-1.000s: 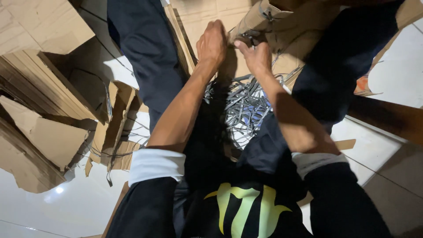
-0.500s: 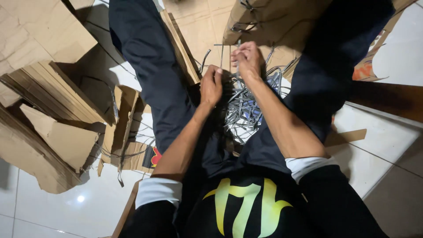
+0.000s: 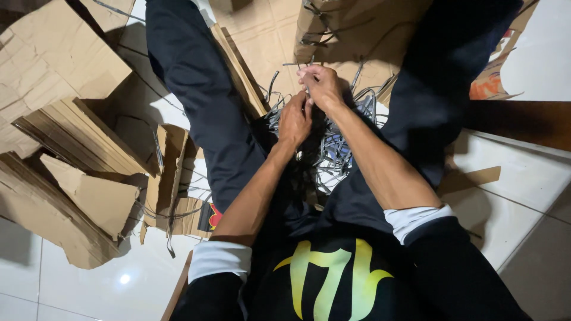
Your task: Wrapping a wooden chair leg with cardboard and securing it with wire ties using a twisting tool
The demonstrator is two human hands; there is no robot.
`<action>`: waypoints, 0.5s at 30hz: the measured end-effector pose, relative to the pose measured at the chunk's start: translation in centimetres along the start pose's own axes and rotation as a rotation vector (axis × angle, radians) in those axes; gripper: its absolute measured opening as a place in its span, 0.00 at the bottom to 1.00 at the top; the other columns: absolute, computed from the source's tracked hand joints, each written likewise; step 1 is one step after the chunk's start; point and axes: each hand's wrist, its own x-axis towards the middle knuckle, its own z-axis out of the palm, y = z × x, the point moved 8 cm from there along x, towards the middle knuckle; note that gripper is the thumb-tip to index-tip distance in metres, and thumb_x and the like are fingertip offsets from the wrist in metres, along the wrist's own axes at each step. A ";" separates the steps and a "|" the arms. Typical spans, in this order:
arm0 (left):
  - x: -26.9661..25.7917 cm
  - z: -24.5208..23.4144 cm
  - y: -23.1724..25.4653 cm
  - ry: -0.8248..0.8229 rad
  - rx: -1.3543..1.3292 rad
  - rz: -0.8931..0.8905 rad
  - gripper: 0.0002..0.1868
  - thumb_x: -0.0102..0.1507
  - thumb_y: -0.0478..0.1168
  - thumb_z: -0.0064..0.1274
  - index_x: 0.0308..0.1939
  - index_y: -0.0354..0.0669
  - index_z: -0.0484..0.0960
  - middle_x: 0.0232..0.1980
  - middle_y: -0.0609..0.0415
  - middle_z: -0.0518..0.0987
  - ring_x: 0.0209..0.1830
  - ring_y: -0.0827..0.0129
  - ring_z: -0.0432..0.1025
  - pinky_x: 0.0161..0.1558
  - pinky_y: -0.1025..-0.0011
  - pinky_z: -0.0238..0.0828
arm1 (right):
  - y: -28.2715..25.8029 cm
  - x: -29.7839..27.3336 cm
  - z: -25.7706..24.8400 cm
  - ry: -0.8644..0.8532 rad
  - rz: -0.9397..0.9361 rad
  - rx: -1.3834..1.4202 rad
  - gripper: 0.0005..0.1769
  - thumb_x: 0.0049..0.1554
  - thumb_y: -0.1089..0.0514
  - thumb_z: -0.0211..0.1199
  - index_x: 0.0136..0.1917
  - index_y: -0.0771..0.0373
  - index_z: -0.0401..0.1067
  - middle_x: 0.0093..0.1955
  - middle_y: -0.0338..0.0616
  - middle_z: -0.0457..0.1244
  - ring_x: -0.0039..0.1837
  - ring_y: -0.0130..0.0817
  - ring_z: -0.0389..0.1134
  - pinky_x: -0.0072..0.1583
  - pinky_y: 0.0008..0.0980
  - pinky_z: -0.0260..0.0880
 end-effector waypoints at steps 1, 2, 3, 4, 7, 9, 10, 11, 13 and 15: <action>-0.1 -0.4 0.3 -0.024 0.024 -0.023 0.12 0.72 0.49 0.40 0.42 0.47 0.73 0.41 0.39 0.78 0.49 0.38 0.75 0.53 0.45 0.71 | 0.4 0.1 0.0 0.002 0.022 -0.007 0.09 0.58 0.55 0.63 0.49 0.58 0.80 0.37 0.40 0.72 0.35 0.22 0.72 0.35 0.23 0.74; 0.9 0.0 -0.7 -0.025 0.027 -0.024 0.12 0.72 0.49 0.40 0.42 0.47 0.73 0.41 0.39 0.78 0.49 0.38 0.75 0.53 0.45 0.71 | 1.6 0.6 0.3 0.002 0.024 -0.005 0.09 0.58 0.55 0.63 0.49 0.58 0.80 0.37 0.40 0.72 0.35 0.22 0.72 0.35 0.23 0.74; 1.7 0.3 -2.0 -0.021 -0.027 -0.066 0.12 0.70 0.50 0.42 0.42 0.50 0.75 0.41 0.39 0.78 0.49 0.39 0.76 0.53 0.45 0.71 | 3.5 1.1 0.4 0.029 0.100 0.141 0.09 0.57 0.59 0.61 0.48 0.63 0.79 0.36 0.41 0.70 0.35 0.22 0.70 0.35 0.23 0.76; 2.6 0.7 -3.3 -0.016 -0.081 -0.107 0.11 0.68 0.51 0.44 0.42 0.52 0.78 0.41 0.40 0.79 0.49 0.39 0.76 0.53 0.45 0.71 | 5.4 1.6 0.6 0.055 0.177 0.287 0.10 0.55 0.63 0.60 0.47 0.68 0.78 0.35 0.43 0.67 0.35 0.22 0.69 0.35 0.23 0.78; 5.7 -0.1 -8.0 0.126 -0.312 -0.241 0.16 0.68 0.52 0.40 0.41 0.51 0.81 0.38 0.44 0.81 0.47 0.44 0.77 0.54 0.51 0.72 | 5.1 0.1 1.5 -0.037 0.235 0.416 0.11 0.61 0.56 0.62 0.52 0.65 0.74 0.39 0.38 0.66 0.38 0.18 0.68 0.39 0.18 0.77; 8.4 2.8 -11.1 0.111 -0.383 -0.313 0.13 0.66 0.51 0.44 0.42 0.55 0.84 0.35 0.50 0.82 0.45 0.52 0.77 0.53 0.56 0.72 | 2.6 -1.9 1.0 -0.051 0.272 0.447 0.10 0.62 0.56 0.62 0.53 0.63 0.73 0.40 0.36 0.66 0.39 0.18 0.67 0.39 0.16 0.75; 9.6 4.5 -12.9 0.097 -0.454 -0.385 0.11 0.64 0.49 0.49 0.43 0.58 0.87 0.32 0.55 0.83 0.42 0.61 0.78 0.52 0.60 0.73 | 1.5 -3.0 0.9 -0.065 0.311 0.478 0.10 0.63 0.55 0.62 0.54 0.62 0.72 0.42 0.35 0.65 0.40 0.18 0.66 0.39 0.14 0.74; 9.3 3.4 -10.5 0.097 -0.454 -0.382 0.11 0.64 0.49 0.49 0.43 0.58 0.87 0.32 0.55 0.83 0.42 0.61 0.78 0.52 0.60 0.73 | 2.1 -2.9 1.3 -0.064 0.307 0.478 0.10 0.63 0.55 0.62 0.54 0.62 0.72 0.42 0.35 0.65 0.40 0.18 0.66 0.39 0.14 0.74; 7.8 3.7 -6.8 -0.008 -0.990 -0.629 0.18 0.67 0.36 0.42 0.59 0.43 0.79 0.37 0.53 0.83 0.22 0.66 0.73 0.24 0.68 0.76 | 4.1 -3.1 2.1 -0.046 0.362 0.561 0.09 0.64 0.58 0.59 0.56 0.62 0.70 0.41 0.32 0.63 0.39 0.20 0.66 0.40 0.13 0.73; 8.6 4.4 -6.1 -0.054 -1.064 -0.621 0.18 0.69 0.37 0.42 0.62 0.43 0.77 0.35 0.52 0.79 0.18 0.66 0.69 0.21 0.66 0.75 | 4.8 -2.5 1.9 -0.047 0.357 0.580 0.09 0.64 0.57 0.60 0.56 0.62 0.71 0.41 0.33 0.63 0.39 0.19 0.66 0.40 0.13 0.73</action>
